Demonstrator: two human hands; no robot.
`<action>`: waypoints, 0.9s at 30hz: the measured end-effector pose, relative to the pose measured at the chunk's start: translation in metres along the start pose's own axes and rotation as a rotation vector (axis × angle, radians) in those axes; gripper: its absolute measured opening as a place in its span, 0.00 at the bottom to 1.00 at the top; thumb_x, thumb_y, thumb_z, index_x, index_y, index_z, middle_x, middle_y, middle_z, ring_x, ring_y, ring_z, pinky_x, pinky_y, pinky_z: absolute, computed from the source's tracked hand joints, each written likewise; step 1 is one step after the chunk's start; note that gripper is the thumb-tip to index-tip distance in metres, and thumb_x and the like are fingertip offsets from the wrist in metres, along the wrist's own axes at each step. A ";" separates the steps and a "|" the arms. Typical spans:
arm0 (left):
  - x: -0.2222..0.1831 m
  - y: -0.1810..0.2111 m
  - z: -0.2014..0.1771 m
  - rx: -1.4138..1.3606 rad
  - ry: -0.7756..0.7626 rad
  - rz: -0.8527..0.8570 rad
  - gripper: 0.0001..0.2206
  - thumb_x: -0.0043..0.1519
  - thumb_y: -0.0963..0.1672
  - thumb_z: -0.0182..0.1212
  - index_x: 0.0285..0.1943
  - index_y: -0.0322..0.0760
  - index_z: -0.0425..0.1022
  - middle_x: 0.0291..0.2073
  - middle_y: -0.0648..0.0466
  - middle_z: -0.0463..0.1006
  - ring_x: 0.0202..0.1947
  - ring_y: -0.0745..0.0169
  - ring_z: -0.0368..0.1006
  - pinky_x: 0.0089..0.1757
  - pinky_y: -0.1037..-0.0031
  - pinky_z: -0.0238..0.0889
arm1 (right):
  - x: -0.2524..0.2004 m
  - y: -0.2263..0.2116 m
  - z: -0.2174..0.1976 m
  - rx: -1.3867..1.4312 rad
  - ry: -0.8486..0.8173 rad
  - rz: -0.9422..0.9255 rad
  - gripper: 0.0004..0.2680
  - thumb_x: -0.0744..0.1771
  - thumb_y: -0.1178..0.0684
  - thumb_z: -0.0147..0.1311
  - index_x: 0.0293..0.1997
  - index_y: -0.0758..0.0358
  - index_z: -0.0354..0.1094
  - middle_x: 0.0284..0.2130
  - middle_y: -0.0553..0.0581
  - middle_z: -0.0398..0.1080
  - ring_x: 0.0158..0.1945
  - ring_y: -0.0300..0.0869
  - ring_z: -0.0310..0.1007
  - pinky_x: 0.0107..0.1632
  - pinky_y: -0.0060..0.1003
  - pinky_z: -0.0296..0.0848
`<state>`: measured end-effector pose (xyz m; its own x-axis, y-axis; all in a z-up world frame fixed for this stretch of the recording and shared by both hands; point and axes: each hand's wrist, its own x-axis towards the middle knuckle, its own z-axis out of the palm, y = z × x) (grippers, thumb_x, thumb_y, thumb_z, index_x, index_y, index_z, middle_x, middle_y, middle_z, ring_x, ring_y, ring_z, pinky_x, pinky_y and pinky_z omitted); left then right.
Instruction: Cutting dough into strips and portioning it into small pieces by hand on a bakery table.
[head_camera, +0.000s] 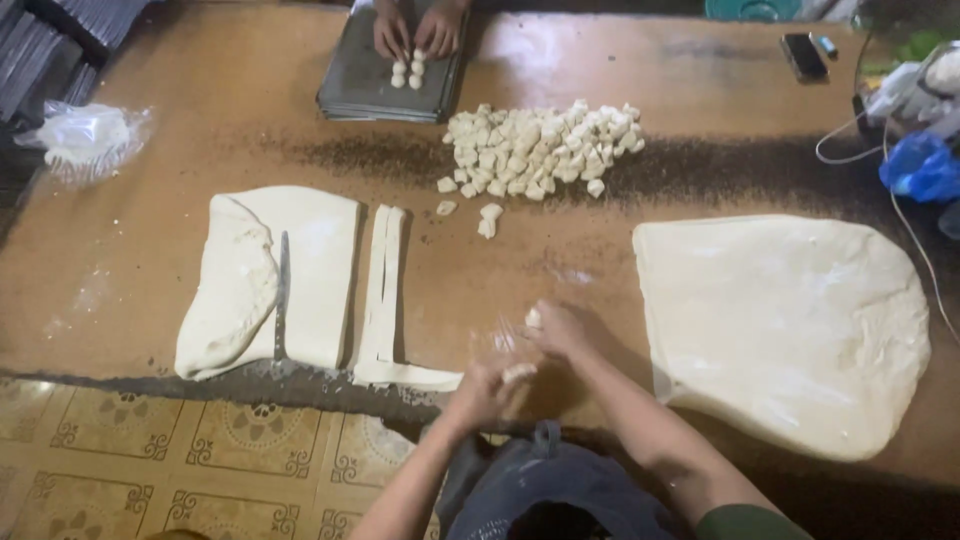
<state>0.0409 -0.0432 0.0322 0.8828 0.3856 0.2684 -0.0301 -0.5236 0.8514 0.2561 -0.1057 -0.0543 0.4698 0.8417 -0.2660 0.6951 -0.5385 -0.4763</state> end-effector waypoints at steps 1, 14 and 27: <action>0.000 -0.021 -0.001 -0.004 0.010 -0.003 0.03 0.59 0.45 0.64 0.33 0.45 0.82 0.27 0.52 0.83 0.30 0.49 0.80 0.37 0.66 0.73 | -0.014 -0.024 -0.017 -0.009 -0.006 -0.005 0.15 0.63 0.38 0.58 0.44 0.57 0.67 0.40 0.66 0.76 0.49 0.59 0.77 0.50 0.52 0.74; -0.004 -0.110 0.026 0.180 -0.081 -0.313 0.08 0.60 0.45 0.58 0.42 0.44 0.80 0.32 0.50 0.83 0.39 0.52 0.81 0.45 0.62 0.71 | -0.023 -0.047 0.014 0.227 0.395 -0.283 0.13 0.64 0.34 0.56 0.31 0.50 0.67 0.21 0.59 0.71 0.28 0.52 0.75 0.29 0.43 0.69; 0.020 -0.036 -0.025 0.137 0.015 -0.272 0.24 0.58 0.40 0.57 0.67 0.36 0.71 0.49 0.34 0.79 0.51 0.33 0.75 0.52 0.53 0.68 | -0.032 -0.088 -0.014 0.407 0.333 -0.644 0.06 0.63 0.55 0.59 0.41 0.52 0.77 0.30 0.56 0.74 0.38 0.51 0.77 0.43 0.42 0.75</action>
<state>0.0484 0.0026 0.0180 0.8427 0.5364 0.0461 0.2712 -0.4969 0.8243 0.1872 -0.0860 0.0081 0.2282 0.8906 0.3935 0.6617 0.1546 -0.7336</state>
